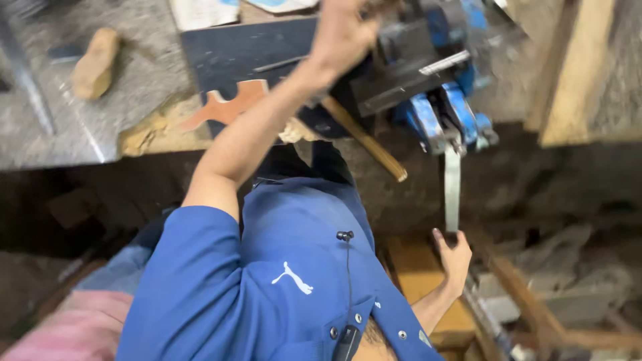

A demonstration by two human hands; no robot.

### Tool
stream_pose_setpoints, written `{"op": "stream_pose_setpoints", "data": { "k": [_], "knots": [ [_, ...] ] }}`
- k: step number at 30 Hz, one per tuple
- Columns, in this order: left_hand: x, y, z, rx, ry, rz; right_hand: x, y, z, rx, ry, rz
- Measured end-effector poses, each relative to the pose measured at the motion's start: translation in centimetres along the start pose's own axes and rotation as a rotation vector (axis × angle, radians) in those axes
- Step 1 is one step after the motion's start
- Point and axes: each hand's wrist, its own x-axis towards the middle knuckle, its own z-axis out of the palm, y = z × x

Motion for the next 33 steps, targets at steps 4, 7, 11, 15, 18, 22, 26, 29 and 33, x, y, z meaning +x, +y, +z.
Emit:
{"op": "stream_pose_setpoints", "data": {
  "k": [4, 7, 11, 15, 18, 22, 26, 29, 33],
  "knots": [
    [-3.1, 7.1, -4.8, -0.386, -0.052, -0.111, -0.3, -12.5, -2.1, 0.367, 0.211, -0.466],
    [-6.6, 11.0, -7.1, -0.564, -0.029, -0.353, -1.1, -24.0, -1.5, 0.546, 0.136, -0.804],
    [-11.4, 13.3, -9.4, -0.39, 0.057, -0.356, -2.3, -35.9, 4.5, 0.754, -0.311, -0.814],
    [-14.0, 13.8, -12.9, -0.103, 0.167, -0.247, -3.2, -40.2, 9.2, 0.96, -0.557, -0.724],
    [-15.2, 13.9, -16.7, 0.132, 0.148, -0.169, -2.3, -40.4, 10.6, 1.061, -0.758, -0.53],
    [-16.6, 13.1, -21.1, 0.467, 0.216, 0.066, -0.6, -40.4, 12.3, 1.009, -1.077, -0.305],
    [-18.2, 11.2, -22.4, 0.553, 0.155, 0.013, -1.1, -41.6, 15.0, 1.025, -1.475, -0.012],
    [-19.8, 9.4, -22.3, 0.613, 0.219, -0.121, -2.8, -42.6, 16.8, 0.889, -1.172, -0.268],
    [-22.0, 7.0, -22.6, 0.649, 0.267, -0.346, -3.9, -43.6, 18.0, 0.15, -0.525, -1.076]
  ]
}}
